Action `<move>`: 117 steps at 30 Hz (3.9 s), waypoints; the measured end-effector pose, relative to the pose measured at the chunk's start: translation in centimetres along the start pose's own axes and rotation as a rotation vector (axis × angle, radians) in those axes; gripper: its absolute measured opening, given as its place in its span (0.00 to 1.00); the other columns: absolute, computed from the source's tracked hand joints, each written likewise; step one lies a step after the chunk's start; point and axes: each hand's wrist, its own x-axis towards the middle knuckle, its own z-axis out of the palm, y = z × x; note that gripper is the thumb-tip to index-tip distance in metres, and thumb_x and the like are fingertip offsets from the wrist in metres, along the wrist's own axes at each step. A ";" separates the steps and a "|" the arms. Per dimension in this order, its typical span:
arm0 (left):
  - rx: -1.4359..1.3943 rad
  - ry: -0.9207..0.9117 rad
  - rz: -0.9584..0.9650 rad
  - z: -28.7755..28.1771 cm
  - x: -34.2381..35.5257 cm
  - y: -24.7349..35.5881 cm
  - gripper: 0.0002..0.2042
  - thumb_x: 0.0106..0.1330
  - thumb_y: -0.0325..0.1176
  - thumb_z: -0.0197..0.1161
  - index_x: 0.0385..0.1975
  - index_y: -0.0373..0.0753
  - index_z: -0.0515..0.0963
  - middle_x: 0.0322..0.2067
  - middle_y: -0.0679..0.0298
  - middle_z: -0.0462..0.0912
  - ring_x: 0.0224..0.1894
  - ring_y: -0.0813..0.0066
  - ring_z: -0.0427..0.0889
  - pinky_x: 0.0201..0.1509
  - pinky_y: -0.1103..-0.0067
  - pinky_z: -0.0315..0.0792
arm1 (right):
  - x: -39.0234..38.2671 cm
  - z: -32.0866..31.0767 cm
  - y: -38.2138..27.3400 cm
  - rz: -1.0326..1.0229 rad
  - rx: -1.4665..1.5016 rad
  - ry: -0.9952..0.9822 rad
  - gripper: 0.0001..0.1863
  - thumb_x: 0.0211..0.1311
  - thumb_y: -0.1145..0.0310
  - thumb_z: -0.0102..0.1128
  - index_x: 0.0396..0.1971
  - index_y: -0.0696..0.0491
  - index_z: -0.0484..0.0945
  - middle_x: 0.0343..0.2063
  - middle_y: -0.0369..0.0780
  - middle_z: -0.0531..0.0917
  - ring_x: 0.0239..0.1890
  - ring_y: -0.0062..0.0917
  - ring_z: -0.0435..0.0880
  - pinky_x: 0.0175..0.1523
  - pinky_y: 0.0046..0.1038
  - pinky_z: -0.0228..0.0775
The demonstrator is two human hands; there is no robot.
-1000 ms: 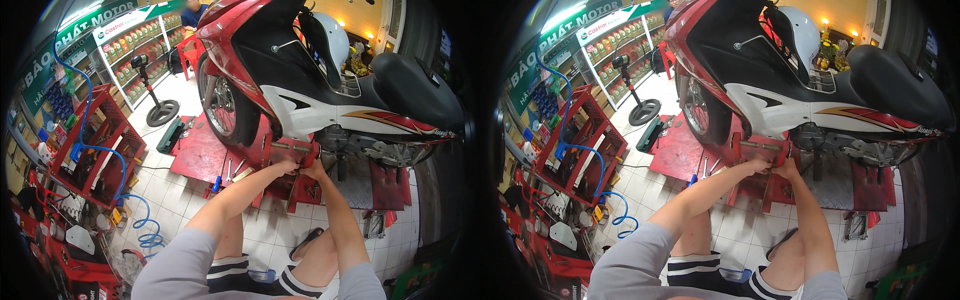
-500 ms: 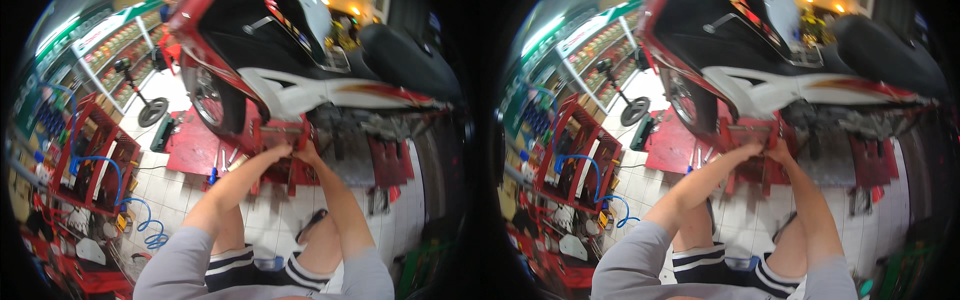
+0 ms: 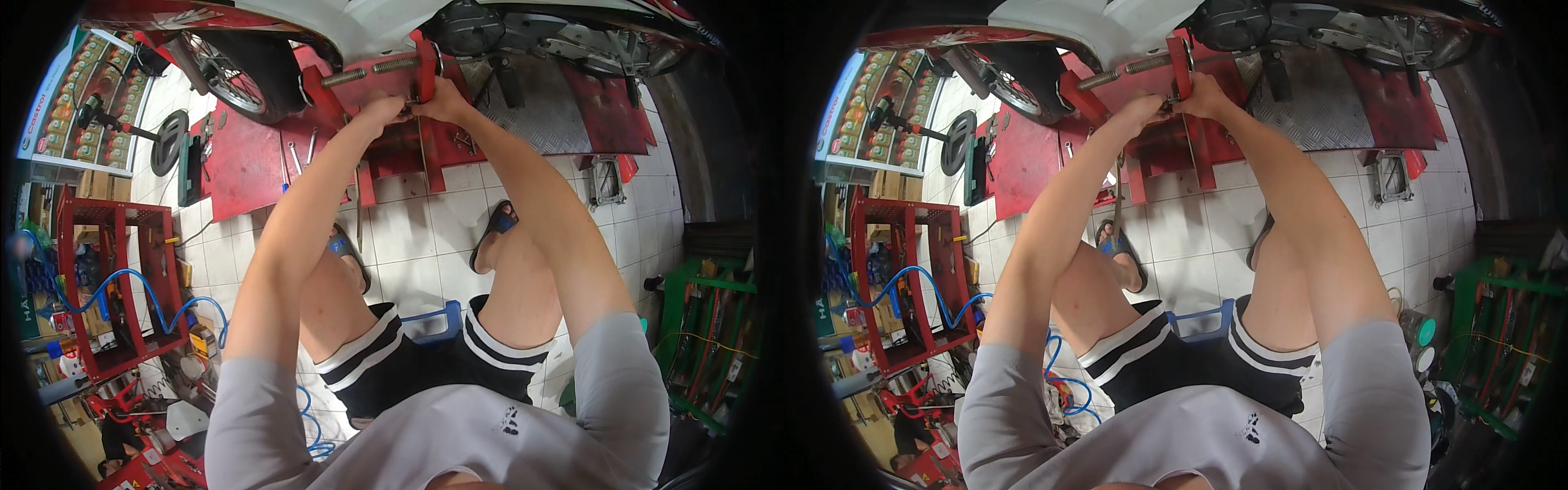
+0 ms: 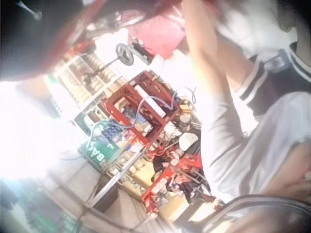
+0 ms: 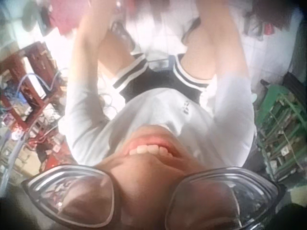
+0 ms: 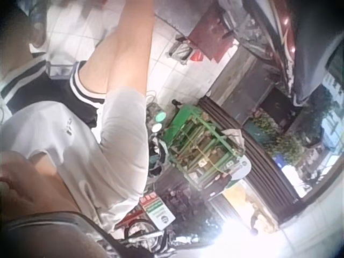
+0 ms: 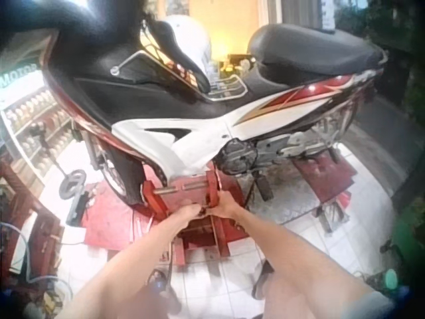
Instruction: The person sits on a small stool in a workshop and works on the rear brake assembly of a red and white motorcycle. They use a wrench to tighten bolts on the brake caliper and adjust the brake pads, occasionally reaching for tools on the lift platform.
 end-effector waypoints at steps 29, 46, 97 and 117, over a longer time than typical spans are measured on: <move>0.146 -0.136 0.019 -1.7 -9.8 1.9 0.15 0.69 0.36 0.49 0.42 0.27 0.72 0.38 0.53 0.79 0.42 0.67 0.81 0.47 0.78 0.73 | 0.4 0.0 -0.4 -0.009 -0.031 0.020 0.22 0.30 0.66 0.75 0.29 0.54 0.76 0.26 0.43 0.82 0.31 0.32 0.82 0.40 0.32 0.75; 0.923 0.290 -0.061 16.1 0.6 -7.3 0.13 0.57 0.34 0.61 0.36 0.31 0.78 0.28 0.52 0.83 0.36 0.62 0.84 0.44 0.72 0.77 | -1.2 -0.7 -3.2 0.142 -0.125 0.034 0.31 0.31 0.55 0.75 0.41 0.51 0.79 0.40 0.45 0.82 0.45 0.36 0.81 0.50 0.34 0.73; 0.976 0.578 0.537 13.1 -0.6 -7.8 0.21 0.57 0.35 0.61 0.47 0.31 0.69 0.43 0.45 0.74 0.47 0.51 0.75 0.52 0.65 0.67 | 0.6 -1.0 -0.2 0.062 -0.177 -0.004 0.30 0.32 0.54 0.70 0.42 0.52 0.79 0.41 0.47 0.81 0.47 0.42 0.78 0.53 0.38 0.69; 0.509 0.296 0.385 12.8 -15.3 -11.1 0.13 0.45 0.24 0.57 0.33 0.27 0.73 0.30 0.41 0.78 0.37 0.41 0.77 0.42 0.59 0.73 | -0.5 -2.7 2.6 -0.091 -0.288 -0.262 0.28 0.45 0.52 0.69 0.43 0.54 0.76 0.38 0.45 0.82 0.46 0.38 0.80 0.50 0.34 0.71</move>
